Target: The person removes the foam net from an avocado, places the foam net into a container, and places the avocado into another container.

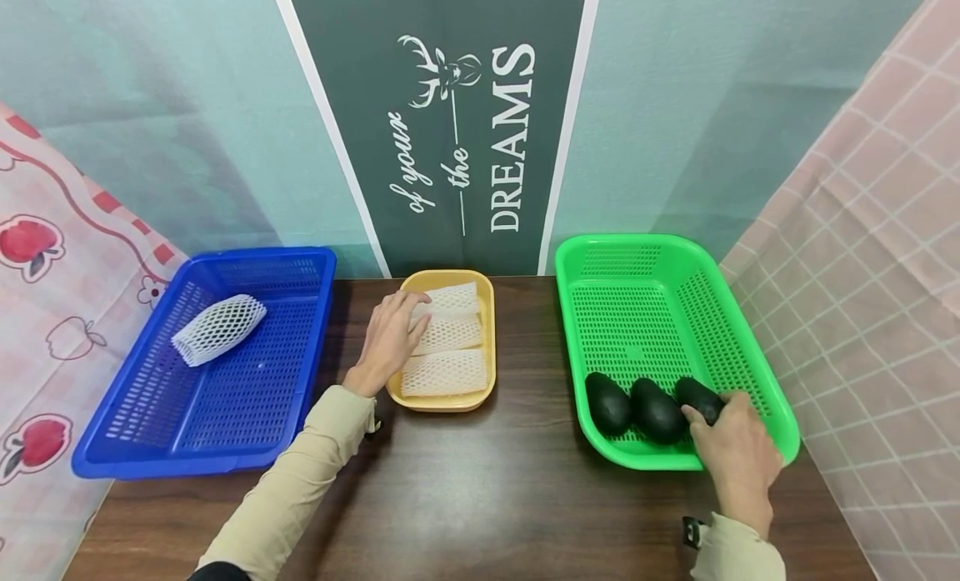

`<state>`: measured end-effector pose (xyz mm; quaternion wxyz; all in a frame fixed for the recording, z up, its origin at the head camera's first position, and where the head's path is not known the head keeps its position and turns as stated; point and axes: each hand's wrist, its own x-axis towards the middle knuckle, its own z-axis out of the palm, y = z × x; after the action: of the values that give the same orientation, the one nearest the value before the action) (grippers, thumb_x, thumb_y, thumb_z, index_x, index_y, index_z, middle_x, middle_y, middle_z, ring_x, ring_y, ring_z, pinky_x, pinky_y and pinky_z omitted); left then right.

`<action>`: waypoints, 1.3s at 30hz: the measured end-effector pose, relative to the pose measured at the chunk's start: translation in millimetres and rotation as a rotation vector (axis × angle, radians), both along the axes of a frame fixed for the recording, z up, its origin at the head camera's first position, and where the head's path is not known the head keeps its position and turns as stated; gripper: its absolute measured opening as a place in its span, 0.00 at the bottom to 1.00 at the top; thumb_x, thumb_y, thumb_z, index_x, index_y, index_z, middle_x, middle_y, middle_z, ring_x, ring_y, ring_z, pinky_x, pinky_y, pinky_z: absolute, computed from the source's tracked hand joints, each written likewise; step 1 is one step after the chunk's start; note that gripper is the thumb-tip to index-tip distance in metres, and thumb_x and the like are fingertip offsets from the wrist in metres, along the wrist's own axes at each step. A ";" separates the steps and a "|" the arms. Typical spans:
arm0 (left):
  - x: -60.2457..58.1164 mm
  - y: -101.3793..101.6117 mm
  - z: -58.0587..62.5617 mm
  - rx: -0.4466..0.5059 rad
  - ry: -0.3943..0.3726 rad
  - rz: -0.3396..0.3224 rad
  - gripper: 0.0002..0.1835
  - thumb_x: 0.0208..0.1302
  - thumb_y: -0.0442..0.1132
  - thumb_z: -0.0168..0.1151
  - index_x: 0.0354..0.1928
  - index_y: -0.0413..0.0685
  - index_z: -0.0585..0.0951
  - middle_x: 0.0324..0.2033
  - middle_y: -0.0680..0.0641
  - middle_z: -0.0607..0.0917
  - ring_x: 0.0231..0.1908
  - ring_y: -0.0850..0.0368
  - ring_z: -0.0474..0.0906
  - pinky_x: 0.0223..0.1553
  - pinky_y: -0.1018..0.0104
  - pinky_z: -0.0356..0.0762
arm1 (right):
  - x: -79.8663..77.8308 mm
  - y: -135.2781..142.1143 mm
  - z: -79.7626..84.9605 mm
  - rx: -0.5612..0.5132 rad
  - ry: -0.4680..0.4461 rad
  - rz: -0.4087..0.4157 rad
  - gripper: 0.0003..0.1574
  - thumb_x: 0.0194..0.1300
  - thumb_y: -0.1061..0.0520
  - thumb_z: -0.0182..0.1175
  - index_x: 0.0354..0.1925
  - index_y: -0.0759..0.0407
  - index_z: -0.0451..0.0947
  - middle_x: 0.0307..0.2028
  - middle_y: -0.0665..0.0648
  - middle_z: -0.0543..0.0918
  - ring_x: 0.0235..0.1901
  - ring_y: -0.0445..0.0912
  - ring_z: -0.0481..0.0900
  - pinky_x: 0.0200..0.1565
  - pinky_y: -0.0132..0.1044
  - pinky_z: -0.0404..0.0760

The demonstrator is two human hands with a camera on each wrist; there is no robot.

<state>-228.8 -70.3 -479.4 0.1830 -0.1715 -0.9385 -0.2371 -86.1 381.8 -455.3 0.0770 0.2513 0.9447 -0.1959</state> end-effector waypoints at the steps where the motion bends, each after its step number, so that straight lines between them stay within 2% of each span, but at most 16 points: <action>1: 0.1 -0.5 -0.4 -0.006 0.005 -0.008 0.12 0.67 0.39 0.64 0.52 0.48 0.80 0.48 0.44 0.83 0.51 0.43 0.77 0.55 0.47 0.74 | -0.4 -0.2 0.3 0.001 0.002 0.001 0.55 0.64 0.29 0.56 0.68 0.70 0.57 0.51 0.80 0.73 0.39 0.70 0.77 0.28 0.50 0.67; 10: 1.3 -4.9 -0.6 -0.019 0.043 -0.026 0.16 0.66 0.36 0.64 0.54 0.45 0.79 0.58 0.39 0.79 0.60 0.42 0.73 0.60 0.45 0.72 | -1.9 -0.3 0.8 0.007 -0.010 0.010 0.53 0.65 0.30 0.56 0.68 0.69 0.58 0.57 0.80 0.71 0.44 0.73 0.75 0.31 0.53 0.69; 18: 5.7 -9.1 -0.1 -0.038 -0.014 -0.024 0.20 0.65 0.38 0.65 0.59 0.45 0.77 0.62 0.38 0.77 0.63 0.41 0.71 0.61 0.43 0.70 | -2.8 -2.6 2.3 0.000 0.043 -0.013 0.52 0.67 0.30 0.52 0.71 0.65 0.59 0.58 0.78 0.70 0.42 0.68 0.76 0.28 0.48 0.66; 23: 9.5 -11.9 1.8 -0.054 -0.041 -0.020 0.22 0.66 0.39 0.64 0.61 0.45 0.76 0.64 0.38 0.75 0.65 0.41 0.69 0.61 0.42 0.69 | -0.5 -9.2 1.0 0.013 0.156 -0.038 0.46 0.70 0.34 0.52 0.72 0.63 0.61 0.63 0.78 0.68 0.51 0.73 0.72 0.32 0.57 0.69; 29: 12.7 -14.5 3.2 -0.059 -0.056 -0.017 0.24 0.66 0.40 0.64 0.63 0.46 0.75 0.65 0.39 0.75 0.66 0.41 0.68 0.62 0.42 0.68 | 5.2 -18.9 -2.0 0.015 0.359 -0.024 0.33 0.70 0.47 0.56 0.66 0.65 0.69 0.63 0.76 0.70 0.58 0.74 0.68 0.47 0.67 0.69; 35: 13.7 -15.8 3.9 -0.053 -0.068 -0.016 0.24 0.66 0.39 0.64 0.63 0.45 0.75 0.65 0.38 0.74 0.66 0.39 0.68 0.63 0.40 0.67 | 3.0 -31.3 -1.2 -0.022 0.535 0.069 0.28 0.69 0.53 0.60 0.62 0.65 0.74 0.62 0.74 0.74 0.61 0.72 0.69 0.58 0.67 0.65; 39: 14.5 -16.2 4.8 -0.056 -0.062 -0.020 0.25 0.66 0.40 0.64 0.64 0.45 0.75 0.65 0.38 0.74 0.66 0.39 0.68 0.63 0.41 0.67 | -0.9 -47.0 -1.3 -0.070 0.658 0.144 0.27 0.67 0.55 0.63 0.61 0.64 0.76 0.61 0.72 0.76 0.61 0.70 0.71 0.59 0.65 0.66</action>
<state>-214.2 -86.4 -474.6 0.1464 -0.1784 -0.9483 -0.2180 -87.0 334.8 -456.6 -0.2099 0.1044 0.9270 -0.2929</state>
